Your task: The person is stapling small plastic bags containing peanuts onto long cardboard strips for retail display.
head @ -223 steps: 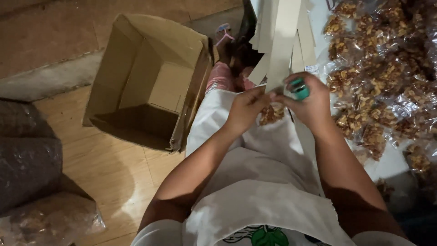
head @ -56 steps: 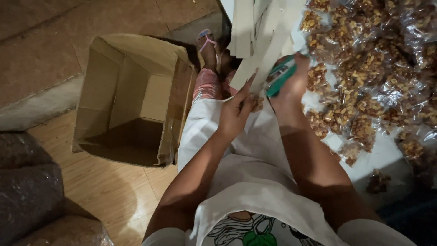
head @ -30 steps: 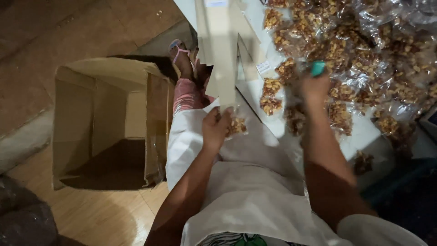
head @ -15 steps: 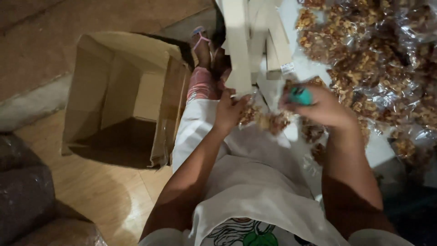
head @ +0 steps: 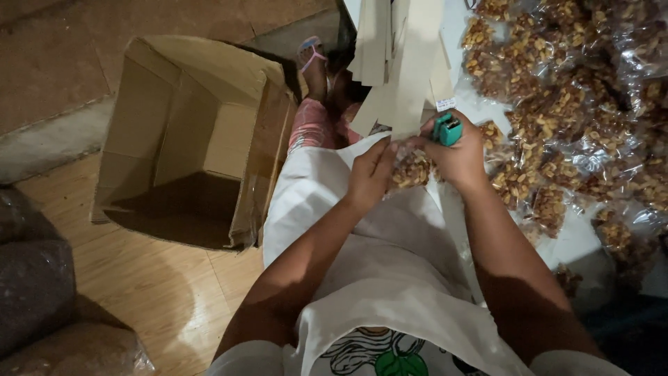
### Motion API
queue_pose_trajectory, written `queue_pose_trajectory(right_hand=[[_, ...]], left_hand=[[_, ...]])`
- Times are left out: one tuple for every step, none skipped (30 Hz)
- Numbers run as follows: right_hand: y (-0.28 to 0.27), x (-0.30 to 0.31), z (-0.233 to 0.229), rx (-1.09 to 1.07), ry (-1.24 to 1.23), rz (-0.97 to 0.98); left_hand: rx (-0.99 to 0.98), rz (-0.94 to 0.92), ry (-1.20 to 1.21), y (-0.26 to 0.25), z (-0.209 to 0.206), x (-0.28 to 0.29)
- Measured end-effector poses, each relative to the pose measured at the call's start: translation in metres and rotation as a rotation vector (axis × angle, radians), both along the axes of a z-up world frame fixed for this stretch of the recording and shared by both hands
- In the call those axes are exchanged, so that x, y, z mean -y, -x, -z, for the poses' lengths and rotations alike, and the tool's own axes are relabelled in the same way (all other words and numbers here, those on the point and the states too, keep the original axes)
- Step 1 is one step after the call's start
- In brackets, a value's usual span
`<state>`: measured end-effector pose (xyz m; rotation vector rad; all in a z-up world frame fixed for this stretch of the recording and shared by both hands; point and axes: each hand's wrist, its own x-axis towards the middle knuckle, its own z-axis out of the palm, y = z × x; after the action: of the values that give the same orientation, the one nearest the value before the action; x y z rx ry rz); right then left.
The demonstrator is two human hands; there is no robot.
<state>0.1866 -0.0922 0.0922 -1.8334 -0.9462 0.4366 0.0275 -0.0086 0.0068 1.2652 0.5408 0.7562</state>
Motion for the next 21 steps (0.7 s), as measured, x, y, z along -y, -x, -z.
queue_pose_trajectory(right_hand=[[0.001, -0.004, -0.003, 0.002, 0.000, -0.001], [0.002, -0.007, -0.007, -0.003, 0.037, 0.003], [0.004, -0.012, -0.010, -0.009, 0.075, 0.007], [0.010, -0.014, -0.017, -0.008, 0.075, 0.005], [0.016, -0.015, -0.025, -0.083, -0.048, 0.113], [0.022, -0.017, -0.032, -0.159, -0.170, 0.221], [0.026, -0.029, -0.045, -0.159, -0.169, 0.224], [0.028, -0.042, -0.057, -0.409, -0.316, 0.406], [0.031, -0.054, -0.070, -0.660, -0.465, 0.591], [0.035, -0.057, -0.072, -0.660, -0.467, 0.598], [0.039, -0.060, -0.075, -0.698, -0.363, 0.632], [0.043, -0.064, -0.077, -0.736, -0.258, 0.663], [0.054, -0.070, -0.093, -0.735, -0.260, 0.667], [0.065, -0.076, -0.109, -0.835, -0.260, 0.650], [0.077, -0.083, -0.125, -0.934, -0.258, 0.632], [0.061, -0.082, -0.093, -0.933, -0.259, 0.635], [0.046, -0.079, -0.062, -0.994, -0.418, 0.587], [0.030, -0.076, -0.030, -1.049, -0.578, 0.535], [0.029, -0.076, -0.029, -1.044, -0.585, 0.545], [0.027, -0.077, -0.027, -1.034, -0.565, 0.525], [0.026, -0.075, -0.026, -1.026, -0.544, 0.508]], left_hand=[[0.002, -0.001, 0.000, 0.001, -0.002, 0.000], [-0.022, -0.047, -0.093, 0.001, -0.005, 0.001], [-0.046, -0.095, -0.185, 0.002, -0.007, 0.001], [-0.045, -0.097, -0.185, 0.003, -0.014, 0.000], [-0.092, -0.113, -0.240, 0.005, -0.020, -0.001], [-0.140, -0.130, -0.295, 0.007, -0.027, -0.001], [-0.140, -0.127, -0.294, 0.008, -0.031, -0.001], [-0.131, -0.142, -0.353, 0.009, -0.035, -0.001], [-0.122, -0.152, -0.414, 0.010, -0.039, -0.001], [-0.122, -0.145, -0.414, 0.013, -0.051, -0.001], [-0.117, -0.141, -0.438, 0.016, -0.063, -0.002], [-0.113, -0.136, -0.462, 0.019, -0.076, -0.002], [-0.111, -0.132, -0.463, 0.021, -0.086, -0.002], [-0.128, -0.129, -0.500, 0.022, -0.096, -0.002], [-0.145, -0.127, -0.537, 0.024, -0.105, -0.002], [-0.144, -0.124, -0.537, 0.022, -0.102, -0.002], [-0.146, -0.132, -0.598, 0.021, -0.098, -0.001], [-0.147, -0.140, -0.659, 0.020, -0.094, 0.001], [-0.141, -0.130, -0.659, 0.021, -0.098, 0.002], [-0.188, -0.113, -0.668, 0.022, -0.102, 0.003], [-0.237, -0.094, -0.675, 0.024, -0.105, 0.006]])
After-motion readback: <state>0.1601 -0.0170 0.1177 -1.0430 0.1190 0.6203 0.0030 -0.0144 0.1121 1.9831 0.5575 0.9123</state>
